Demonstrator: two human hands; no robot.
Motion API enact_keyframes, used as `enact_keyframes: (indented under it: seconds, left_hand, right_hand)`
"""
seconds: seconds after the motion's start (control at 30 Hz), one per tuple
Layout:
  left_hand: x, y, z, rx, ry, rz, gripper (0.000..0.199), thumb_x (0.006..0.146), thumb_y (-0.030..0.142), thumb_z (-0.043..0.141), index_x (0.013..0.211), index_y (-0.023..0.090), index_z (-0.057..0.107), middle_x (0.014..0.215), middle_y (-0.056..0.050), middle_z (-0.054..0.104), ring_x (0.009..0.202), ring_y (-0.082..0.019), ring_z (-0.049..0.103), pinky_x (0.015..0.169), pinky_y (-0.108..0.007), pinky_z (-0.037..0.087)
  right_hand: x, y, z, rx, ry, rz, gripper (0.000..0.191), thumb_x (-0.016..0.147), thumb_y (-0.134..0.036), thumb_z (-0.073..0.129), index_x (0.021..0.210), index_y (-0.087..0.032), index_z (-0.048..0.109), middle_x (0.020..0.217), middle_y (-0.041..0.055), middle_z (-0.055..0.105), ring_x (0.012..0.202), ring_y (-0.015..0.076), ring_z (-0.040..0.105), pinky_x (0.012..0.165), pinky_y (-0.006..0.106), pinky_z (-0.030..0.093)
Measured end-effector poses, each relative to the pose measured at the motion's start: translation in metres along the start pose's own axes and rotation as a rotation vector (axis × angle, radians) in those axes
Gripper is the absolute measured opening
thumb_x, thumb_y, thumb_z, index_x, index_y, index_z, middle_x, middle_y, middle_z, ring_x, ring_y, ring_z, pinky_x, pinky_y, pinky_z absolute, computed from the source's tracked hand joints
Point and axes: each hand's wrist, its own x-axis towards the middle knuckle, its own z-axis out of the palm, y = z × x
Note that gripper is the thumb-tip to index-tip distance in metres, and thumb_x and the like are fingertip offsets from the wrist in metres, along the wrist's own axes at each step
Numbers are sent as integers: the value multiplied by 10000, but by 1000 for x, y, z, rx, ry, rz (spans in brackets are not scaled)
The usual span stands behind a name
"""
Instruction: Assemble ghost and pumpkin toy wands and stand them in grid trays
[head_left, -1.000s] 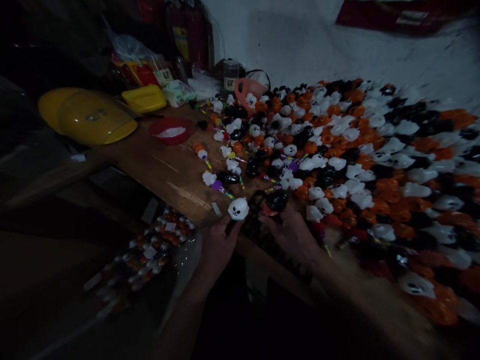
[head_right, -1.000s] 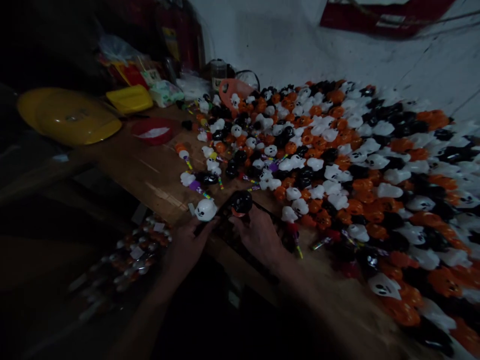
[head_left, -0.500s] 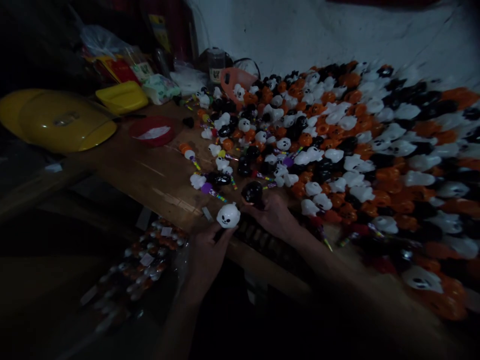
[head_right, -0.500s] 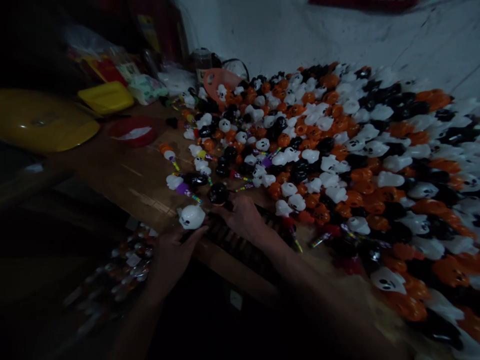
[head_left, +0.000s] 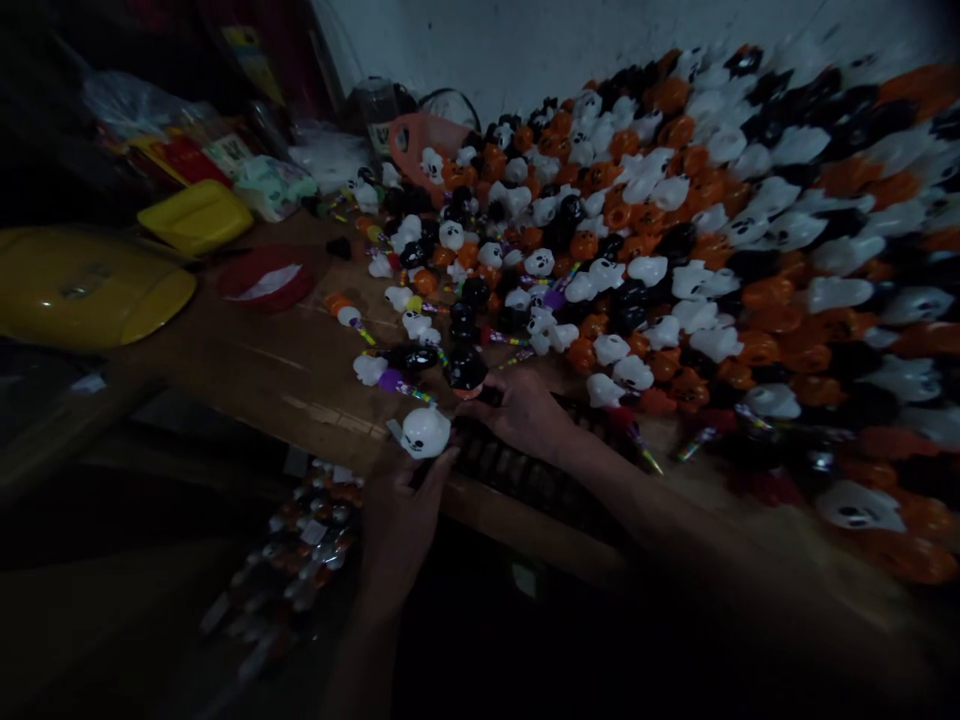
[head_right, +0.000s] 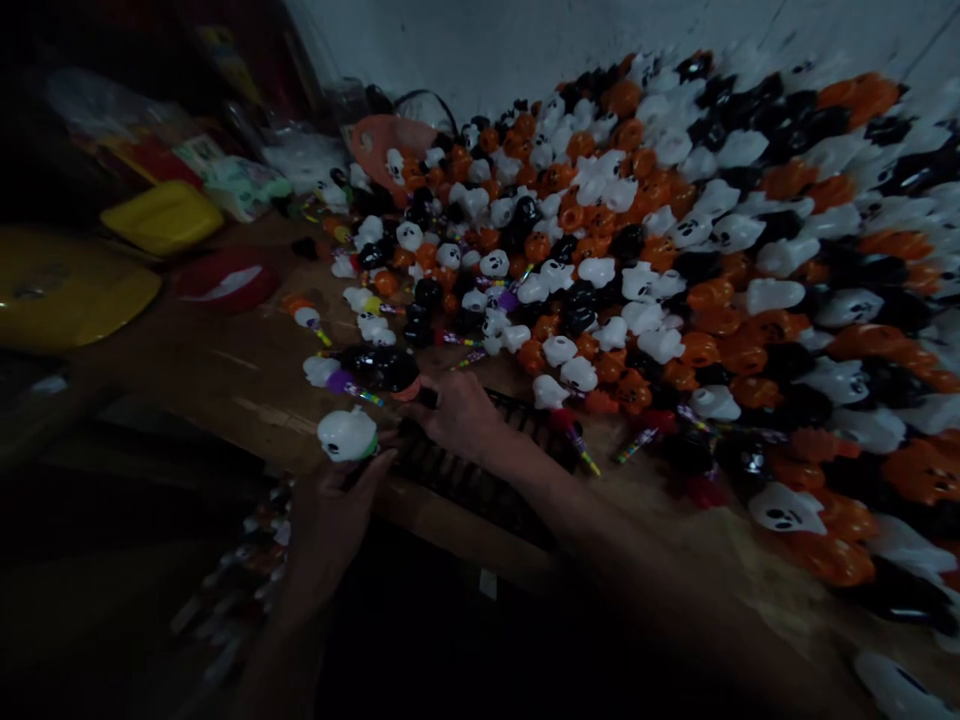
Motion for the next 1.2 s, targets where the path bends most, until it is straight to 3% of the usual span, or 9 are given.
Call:
enact_keyframes:
  seconds: [0.17,0.3,0.53,0.9,1.03,1.2]
  left_hand:
    - [0,4,0,11,12,0,243,782,377,641,963,231,710,978,-9,720,996,-208,635,942,-328,451]
    - [0,7,-1,15,13,-8,250,772,375,648,940,202,712,988,-28,717,1007,-219,628,954,-337,440]
    - [1,11,-3,-13,-11,40,202,806,335,622,948,212,697,1017,-27,703,1050,-196,602,989,-331,403]
    - [-1,11,-2,31,31,-67,233,776,384,640,864,176,697,938,-51,708,967,-219,629,929,-337,457]
    - [-1,8,-2,40,33,-25,257,777,399,639,888,174,691,945,-54,705,959,-213,630,941,-346,451]
    - [-1,8,-2,51,56,-33,237,762,385,655,855,168,667,906,-57,702,945,-212,635,901,-327,472]
  right_hand:
    - [-2,-6,-3,-115,-34,-15,49,774,-143,660,815,-160,680,807,21,701,749,155,633,682,239,437]
    - [-3,-1,-4,-76,-75,-16,32,761,-131,665,770,-160,674,809,32,701,776,176,642,692,255,458]
    - [-4,12,-4,131,49,73,105,818,-239,623,889,-178,670,769,-12,672,778,167,627,666,251,469]
    - [-8,8,2,190,-69,47,185,798,-363,654,775,-179,663,767,-9,675,741,167,619,644,260,478]
    - [-9,3,3,61,-31,25,137,801,-291,654,834,-163,691,749,-4,681,686,157,616,591,245,442]
    - [-9,-4,5,-122,-29,-15,75,776,-200,669,847,-183,687,781,9,699,705,167,632,639,258,440]
